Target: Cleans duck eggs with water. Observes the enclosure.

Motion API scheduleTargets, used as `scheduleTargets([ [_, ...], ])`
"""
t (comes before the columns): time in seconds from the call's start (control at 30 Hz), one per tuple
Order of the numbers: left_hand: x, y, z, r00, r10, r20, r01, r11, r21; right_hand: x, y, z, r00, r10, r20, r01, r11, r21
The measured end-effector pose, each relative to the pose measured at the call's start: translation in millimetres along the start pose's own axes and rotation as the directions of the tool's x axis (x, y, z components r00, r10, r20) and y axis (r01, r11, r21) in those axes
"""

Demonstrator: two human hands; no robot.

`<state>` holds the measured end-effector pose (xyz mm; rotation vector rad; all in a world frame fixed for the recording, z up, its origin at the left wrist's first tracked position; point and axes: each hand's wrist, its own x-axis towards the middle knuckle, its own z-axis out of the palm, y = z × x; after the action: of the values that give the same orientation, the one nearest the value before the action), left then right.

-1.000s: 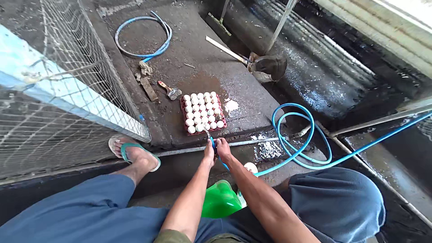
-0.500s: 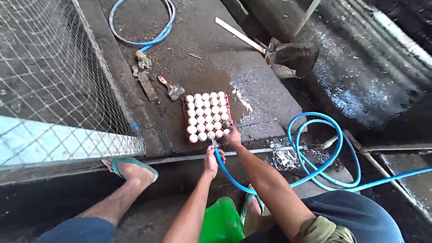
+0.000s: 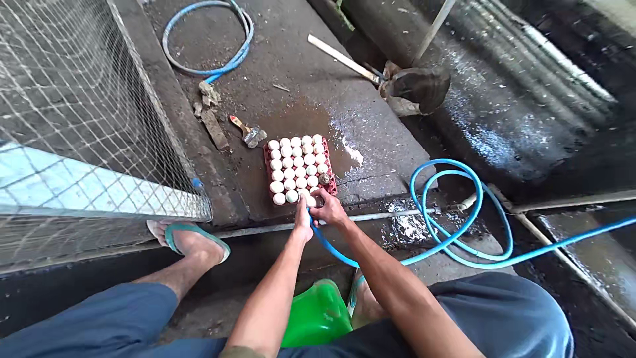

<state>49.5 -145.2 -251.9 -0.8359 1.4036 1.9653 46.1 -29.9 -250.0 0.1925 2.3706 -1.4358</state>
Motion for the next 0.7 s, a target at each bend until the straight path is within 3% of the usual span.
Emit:
scheduleTargets([
  [0.17, -22.6, -0.7, -20.2, 0.992, 0.029, 0.119, -0.025, 0.999, -0.034, -31.6, -28.5, -11.0, 0.982, -0.046, 0.183, 0.069, 0.990, -0.125],
  [0.33, -35.9, 1.8, -32.7, 0.971, -0.016, 0.238, 0.014, 1.000, 0.009, -49.0, -14.9, -62.3, 0.994, 0.102, 0.030, -0.086, 0.936, -0.340],
  [0.43, -49.3, 3.4, -33.6, 0.966, -0.022, 0.256, 0.017, 1.000, 0.023, -78.1, 5.0, -84.6, 0.969, 0.225, 0.106, -0.129, 0.820, -0.557],
  [0.5, -54.0, 6.4, -36.0, 0.963, -0.032, 0.268, 0.022, 0.999, 0.041, -106.4, 26.3, -66.8, 0.910, 0.372, 0.183, -0.170, 0.737, -0.654],
  [0.6, -56.6, 8.2, -38.4, 0.957, -0.062, 0.284, 0.041, 0.996, 0.077, -147.0, 78.3, -12.9, 0.801, 0.532, 0.275, -0.288, 0.745, -0.601],
  [0.7, -56.7, 14.9, -42.6, 0.953, -0.086, 0.289, 0.059, 0.993, 0.100, -165.4, 90.0, 42.9, 0.708, 0.594, 0.383, -0.215, 0.697, -0.684],
])
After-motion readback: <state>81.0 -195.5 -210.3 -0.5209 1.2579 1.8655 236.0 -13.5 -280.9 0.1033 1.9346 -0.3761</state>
